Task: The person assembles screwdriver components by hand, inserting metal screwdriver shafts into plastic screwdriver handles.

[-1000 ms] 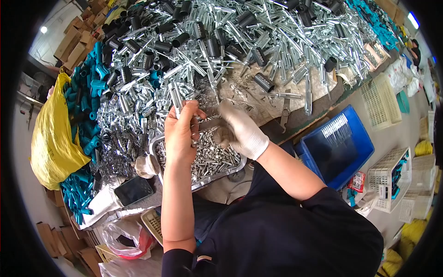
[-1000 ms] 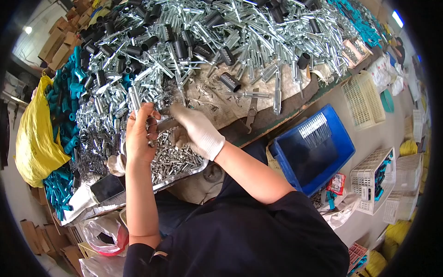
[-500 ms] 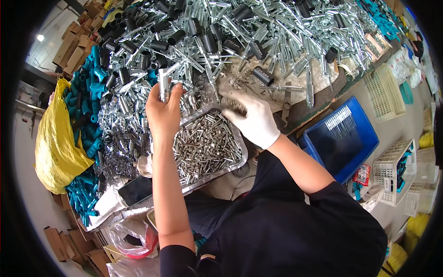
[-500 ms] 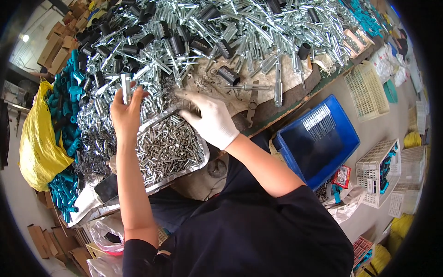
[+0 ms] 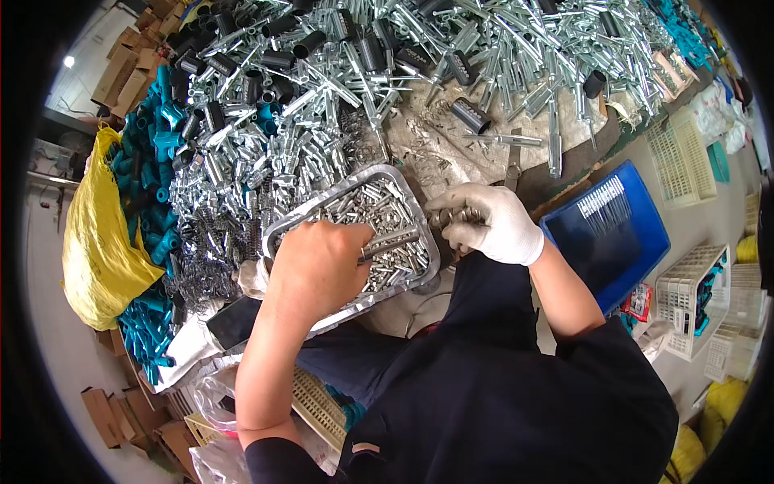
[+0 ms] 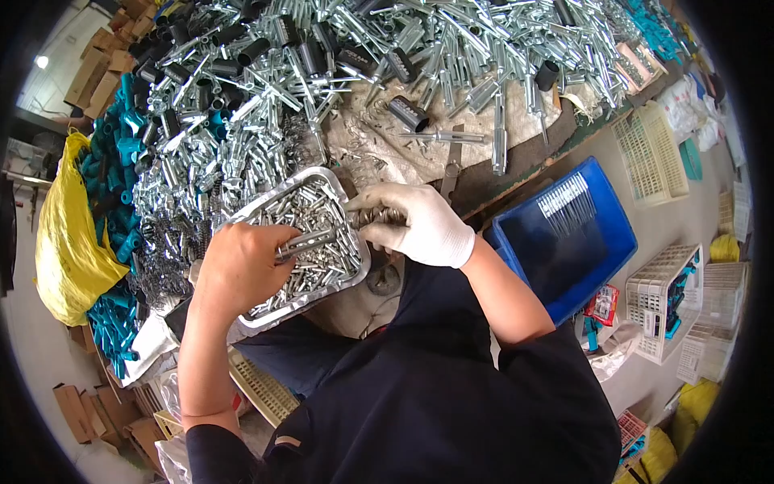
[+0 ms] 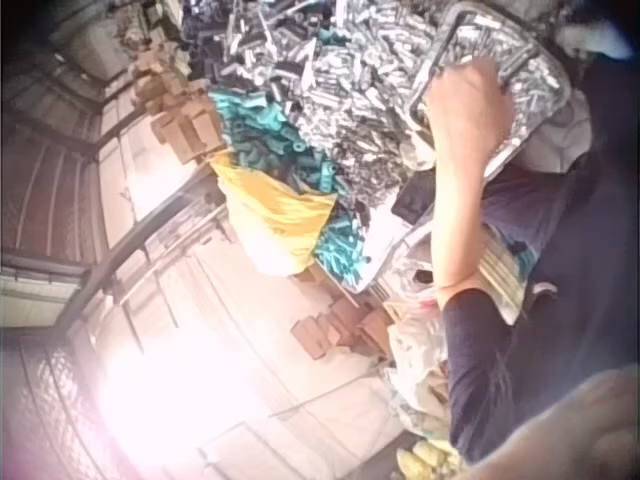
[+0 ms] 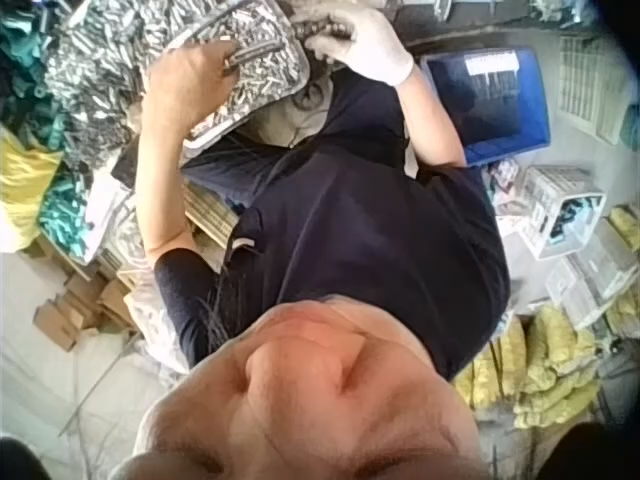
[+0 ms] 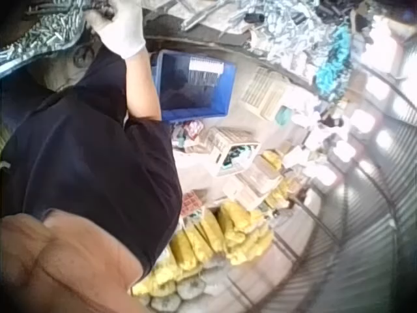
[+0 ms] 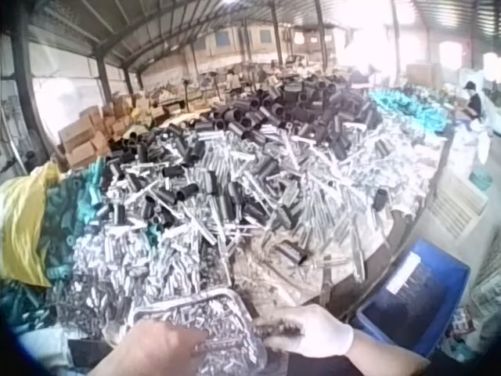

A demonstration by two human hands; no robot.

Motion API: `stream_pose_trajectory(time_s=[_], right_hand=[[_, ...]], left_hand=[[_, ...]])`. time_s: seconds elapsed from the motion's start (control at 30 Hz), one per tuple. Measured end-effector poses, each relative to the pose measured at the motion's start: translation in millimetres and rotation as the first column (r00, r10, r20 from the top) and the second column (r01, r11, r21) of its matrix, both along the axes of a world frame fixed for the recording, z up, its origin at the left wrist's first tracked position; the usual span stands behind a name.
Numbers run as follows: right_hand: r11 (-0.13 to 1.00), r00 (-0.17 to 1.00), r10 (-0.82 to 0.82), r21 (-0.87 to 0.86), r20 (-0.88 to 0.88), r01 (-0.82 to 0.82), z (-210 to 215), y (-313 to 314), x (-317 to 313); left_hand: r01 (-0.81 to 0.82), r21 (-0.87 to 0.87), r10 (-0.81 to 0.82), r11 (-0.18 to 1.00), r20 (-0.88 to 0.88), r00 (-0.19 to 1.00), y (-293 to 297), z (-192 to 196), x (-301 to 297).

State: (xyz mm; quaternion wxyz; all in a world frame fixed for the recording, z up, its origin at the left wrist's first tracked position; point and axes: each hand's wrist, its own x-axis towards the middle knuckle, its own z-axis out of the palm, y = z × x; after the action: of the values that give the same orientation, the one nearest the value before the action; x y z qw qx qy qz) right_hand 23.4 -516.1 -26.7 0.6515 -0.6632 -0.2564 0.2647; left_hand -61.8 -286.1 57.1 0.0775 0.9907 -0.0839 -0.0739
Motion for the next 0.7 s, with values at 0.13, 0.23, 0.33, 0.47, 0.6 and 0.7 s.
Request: stream_pose_trajectory(time_s=[0.13, 0.23, 0.33, 0.47, 0.6, 0.7], right_hand=[[0.996, 0.829, 0.088, -0.067, 0.552, -0.061, -10.0, 2.6, 4.1], [0.976, 0.877, 0.216, -0.095, 0.429, -0.194, -3.1, 5.3, -0.8], [0.972, 0.893, 0.235, -0.077, 0.383, -0.223, 3.9, 16.9, -18.2], [0.99, 0.953, 0.122, 0.034, 0.277, -0.136, -13.8, 34.5, -46.2], [0.978, 0.981, 0.181, -0.09, -0.075, -0.187, -11.0, 19.7, -41.4], [0.976, 0.966, 0.215, -0.007, -0.142, -0.219, 1.8, -4.6, -33.0]], left_hand=[[0.079, 0.162, -0.065, 0.984, -0.087, 0.994, -1.0, 3.6, -6.8], [0.09, 0.045, -0.084, 0.995, -0.127, 0.988, 2.5, 8.1, -10.4], [0.129, 0.044, -0.125, 0.991, -0.088, 0.988, -14.4, 1.4, -10.4], [0.124, 0.244, -0.087, 0.962, -0.159, 0.983, -33.1, -6.0, -7.8], [0.127, 0.037, -0.119, 0.991, -0.182, 0.976, -31.4, -6.1, -6.8], [-0.031, -0.49, -0.121, 0.871, -0.276, 0.954, -28.8, 6.1, -5.1]])
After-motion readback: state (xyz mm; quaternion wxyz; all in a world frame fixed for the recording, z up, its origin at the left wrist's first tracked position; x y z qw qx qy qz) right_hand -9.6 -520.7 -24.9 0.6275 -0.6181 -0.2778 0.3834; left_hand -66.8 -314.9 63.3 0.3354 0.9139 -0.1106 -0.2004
